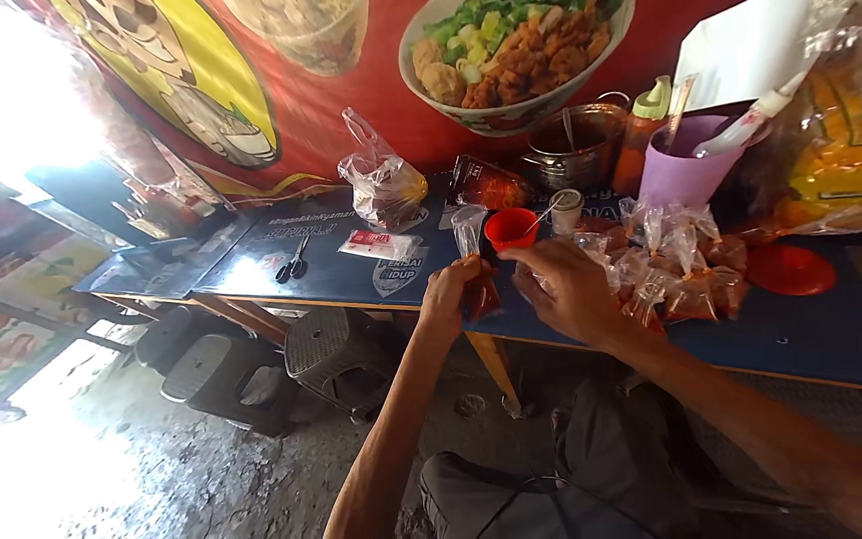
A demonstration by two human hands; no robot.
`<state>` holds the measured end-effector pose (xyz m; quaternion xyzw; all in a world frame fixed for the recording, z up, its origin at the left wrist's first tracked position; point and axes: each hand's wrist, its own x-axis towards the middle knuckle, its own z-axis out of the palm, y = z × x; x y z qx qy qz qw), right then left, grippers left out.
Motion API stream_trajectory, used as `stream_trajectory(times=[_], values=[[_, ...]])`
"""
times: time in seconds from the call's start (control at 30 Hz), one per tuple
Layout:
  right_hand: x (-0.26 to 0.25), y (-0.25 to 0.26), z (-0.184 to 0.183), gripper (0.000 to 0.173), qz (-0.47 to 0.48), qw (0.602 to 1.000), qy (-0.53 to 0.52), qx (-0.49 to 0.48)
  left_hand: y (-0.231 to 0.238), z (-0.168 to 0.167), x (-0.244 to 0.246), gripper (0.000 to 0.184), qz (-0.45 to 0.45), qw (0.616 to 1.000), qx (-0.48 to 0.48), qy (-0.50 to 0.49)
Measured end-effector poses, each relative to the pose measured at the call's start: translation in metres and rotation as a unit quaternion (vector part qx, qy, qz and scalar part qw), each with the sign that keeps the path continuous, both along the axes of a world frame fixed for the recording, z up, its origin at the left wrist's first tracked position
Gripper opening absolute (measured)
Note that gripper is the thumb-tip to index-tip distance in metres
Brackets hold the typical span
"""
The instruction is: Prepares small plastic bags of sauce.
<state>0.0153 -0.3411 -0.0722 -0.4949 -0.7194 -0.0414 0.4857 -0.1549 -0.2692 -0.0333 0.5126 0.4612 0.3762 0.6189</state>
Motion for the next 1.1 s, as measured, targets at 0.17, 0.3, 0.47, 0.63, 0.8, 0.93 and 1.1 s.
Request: stream_trajectory(times=[0.17,0.3,0.47,0.63,0.8,0.93,1.1], values=[[0.016,0.042,0.038,0.049,0.082,0.936,-0.318,0.127,-0.006,-0.002,0.002,0.016,-0.051,0.996,0.035,0.063],[0.028,0.065,0.045,0.017,0.144,0.903,-0.39,0.109,-0.01,0.001,-0.002,0.026,-0.12,0.984,0.081,0.104],[0.045,0.057,0.051,0.022,0.198,0.895,-0.391,-0.083,-0.005,-0.011,-0.018,0.024,-0.175,0.949,0.215,0.148],[0.045,0.039,0.055,0.039,0.26,0.878,-0.172,-0.364,-0.009,-0.034,-0.016,0.014,-0.125,0.939,0.28,0.159],[0.014,0.022,0.023,0.044,0.157,0.896,0.025,-0.415,-0.032,-0.08,-0.011,0.016,0.037,0.89,0.401,0.215],[-0.018,0.004,0.013,0.042,0.129,0.907,-0.092,-0.391,-0.072,-0.098,-0.016,0.017,0.092,0.955,0.252,0.123],[-0.053,-0.025,-0.013,0.04,0.136,0.856,-0.197,-0.459,-0.104,-0.112,-0.029,0.047,0.1,0.984,-0.148,-0.023]])
